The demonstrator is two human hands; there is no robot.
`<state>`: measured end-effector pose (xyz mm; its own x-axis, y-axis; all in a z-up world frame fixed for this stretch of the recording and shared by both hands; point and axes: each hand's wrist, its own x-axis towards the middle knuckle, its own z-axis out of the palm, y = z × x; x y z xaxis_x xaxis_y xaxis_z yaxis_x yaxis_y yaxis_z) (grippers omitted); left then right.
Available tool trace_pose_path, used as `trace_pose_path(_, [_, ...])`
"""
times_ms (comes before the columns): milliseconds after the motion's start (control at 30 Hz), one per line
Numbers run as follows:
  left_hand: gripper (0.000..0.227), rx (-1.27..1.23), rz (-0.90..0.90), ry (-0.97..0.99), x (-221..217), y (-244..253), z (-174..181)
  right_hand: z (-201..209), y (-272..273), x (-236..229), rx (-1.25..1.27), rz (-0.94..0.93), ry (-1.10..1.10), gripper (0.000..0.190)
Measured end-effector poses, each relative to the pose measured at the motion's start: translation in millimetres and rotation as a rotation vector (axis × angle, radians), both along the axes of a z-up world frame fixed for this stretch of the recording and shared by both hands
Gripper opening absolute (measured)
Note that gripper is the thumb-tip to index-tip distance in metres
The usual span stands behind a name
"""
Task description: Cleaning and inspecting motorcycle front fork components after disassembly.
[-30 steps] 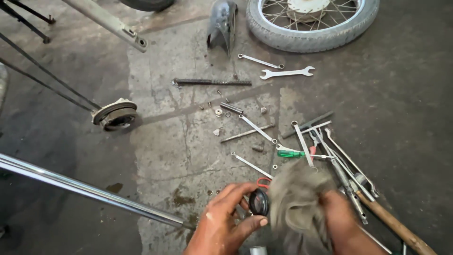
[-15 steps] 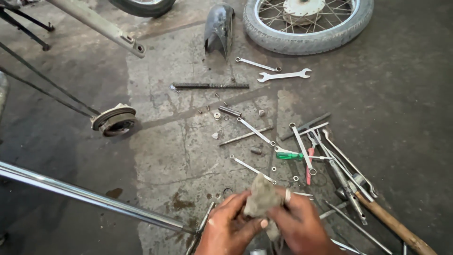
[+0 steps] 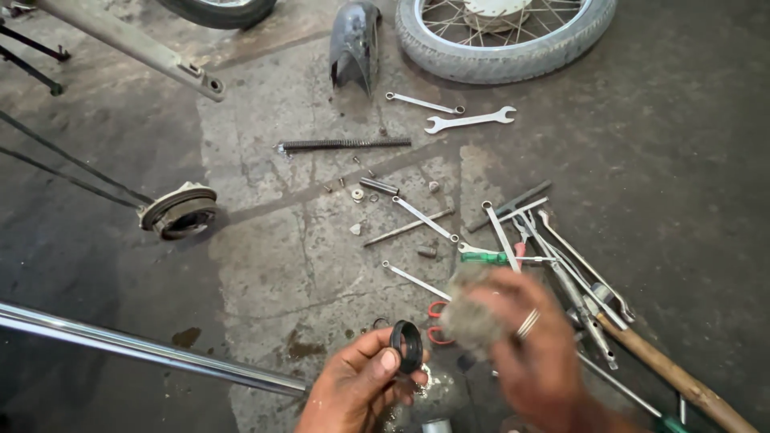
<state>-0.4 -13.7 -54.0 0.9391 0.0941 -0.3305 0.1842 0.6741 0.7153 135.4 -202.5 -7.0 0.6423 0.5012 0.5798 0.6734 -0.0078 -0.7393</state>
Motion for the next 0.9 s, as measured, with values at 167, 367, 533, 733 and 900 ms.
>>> trace_pose_path(167, [0.049, 0.012, -0.017, 0.032, 2, 0, -4, -14, -1, -12, -0.246, 0.112, -0.238, 0.043])
trace_pose_path(367, [0.042, 0.195, 0.03, 0.099, 1, 2, -7, -42, -11, -25, -0.342, 0.177, -0.141, 0.053])
trace_pose_path(533, [0.043, 0.249, 0.003, 0.068, -3, 6, -10, -33, -19, -13, -0.212, 0.43, 0.209, 0.042])
trace_pose_path(733, [0.05, 0.003, -0.059, 0.053, -5, 3, 12, 3, -9, -4, 0.074, -0.011, 0.432, 0.04])
trace_pose_path(900, [0.051, -0.008, -0.042, 0.083, -3, -1, 6, 5, -7, -4, -0.268, 0.245, -0.314, 0.051])
